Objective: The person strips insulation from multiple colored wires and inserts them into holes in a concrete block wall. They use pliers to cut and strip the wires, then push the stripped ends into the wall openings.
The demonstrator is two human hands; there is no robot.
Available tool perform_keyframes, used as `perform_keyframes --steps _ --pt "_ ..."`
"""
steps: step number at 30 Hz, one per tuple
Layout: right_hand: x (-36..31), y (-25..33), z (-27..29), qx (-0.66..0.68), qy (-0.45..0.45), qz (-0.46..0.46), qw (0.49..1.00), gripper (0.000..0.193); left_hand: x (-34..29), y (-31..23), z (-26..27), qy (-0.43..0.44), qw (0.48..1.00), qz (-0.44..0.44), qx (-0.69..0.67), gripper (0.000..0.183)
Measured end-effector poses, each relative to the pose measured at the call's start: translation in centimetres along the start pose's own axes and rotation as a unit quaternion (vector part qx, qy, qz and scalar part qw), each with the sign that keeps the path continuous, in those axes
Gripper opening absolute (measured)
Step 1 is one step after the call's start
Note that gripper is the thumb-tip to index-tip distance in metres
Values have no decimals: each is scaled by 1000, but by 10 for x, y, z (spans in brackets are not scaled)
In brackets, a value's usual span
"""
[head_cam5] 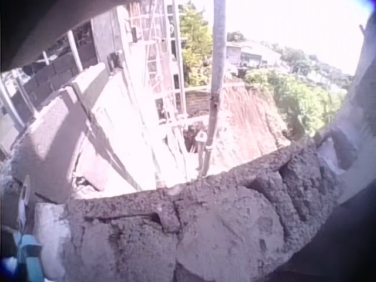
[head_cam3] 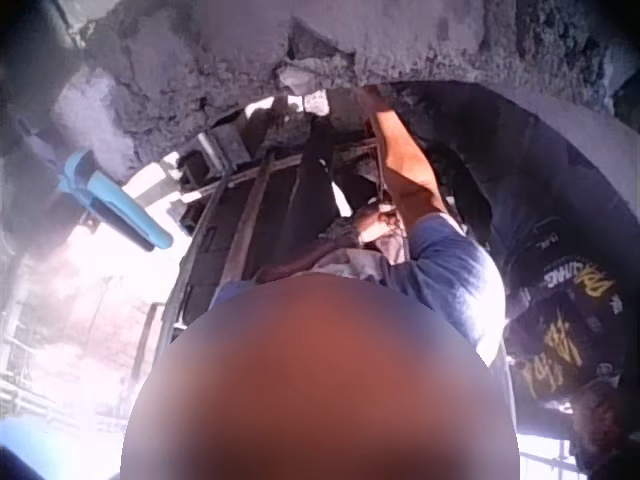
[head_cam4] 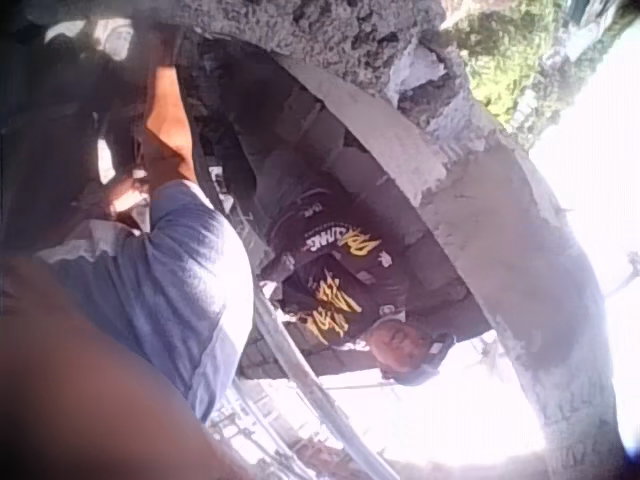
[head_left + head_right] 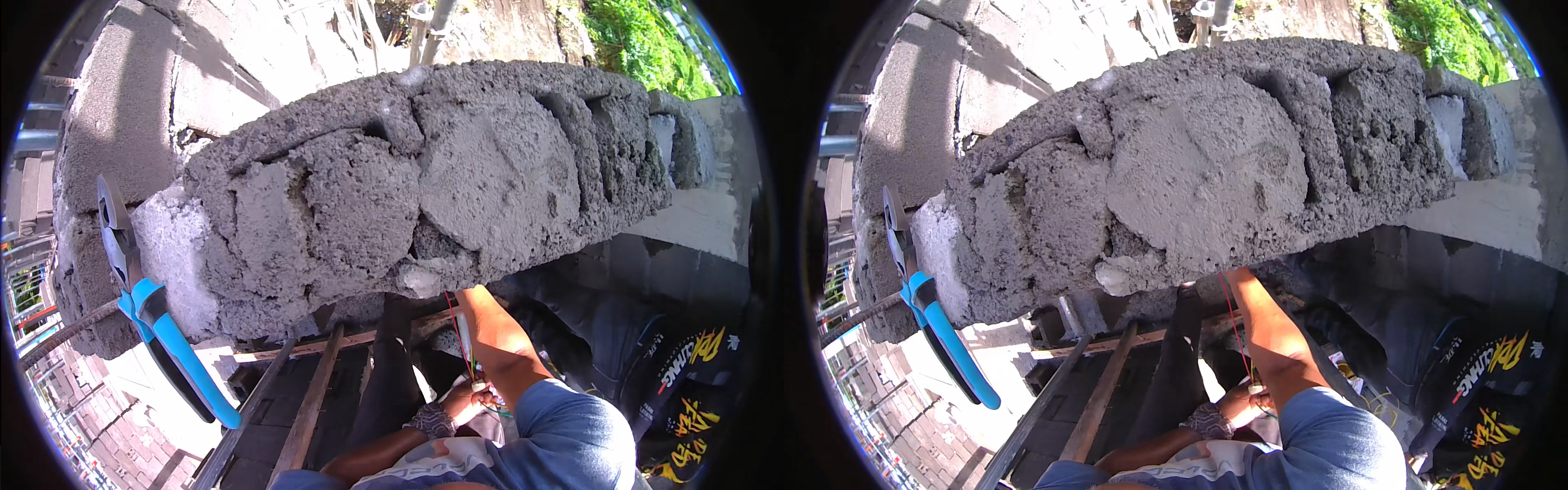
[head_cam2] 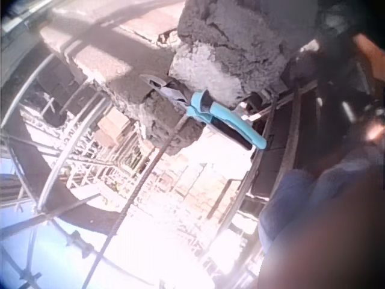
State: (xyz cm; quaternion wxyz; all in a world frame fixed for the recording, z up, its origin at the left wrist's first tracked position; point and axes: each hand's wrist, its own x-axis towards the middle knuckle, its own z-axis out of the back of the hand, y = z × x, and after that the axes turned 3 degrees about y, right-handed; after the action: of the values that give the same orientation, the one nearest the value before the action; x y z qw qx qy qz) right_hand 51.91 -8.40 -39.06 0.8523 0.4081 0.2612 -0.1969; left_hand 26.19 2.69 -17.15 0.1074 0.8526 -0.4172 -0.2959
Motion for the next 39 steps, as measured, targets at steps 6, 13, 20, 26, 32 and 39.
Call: perform_keyframes --steps 6,13,20,26,32,39 --pt "-3 4 5 15 -2 -20 1000 42 0 -11 -2 68 987 2 -143 23" --pt "-12 1 20 8 0 -24 1000 41 6 -24 -21 26 999 8 -35 24" --pt "-14 -5 17 3 4 -13 1000 41 7 -6 -25 -86 994 22 69 6" --pt "-21 -3 2 -3 14 -12 1000 40 2 2 -9 -45 986 30 160 14" --pt "-12 1 2 -6 22 -11 1000 40 5 -9 0 -12 983 17 181 24" --pt "1 4 11 -21 27 3 999 39 3 31 -16 14 983 96 158 14"
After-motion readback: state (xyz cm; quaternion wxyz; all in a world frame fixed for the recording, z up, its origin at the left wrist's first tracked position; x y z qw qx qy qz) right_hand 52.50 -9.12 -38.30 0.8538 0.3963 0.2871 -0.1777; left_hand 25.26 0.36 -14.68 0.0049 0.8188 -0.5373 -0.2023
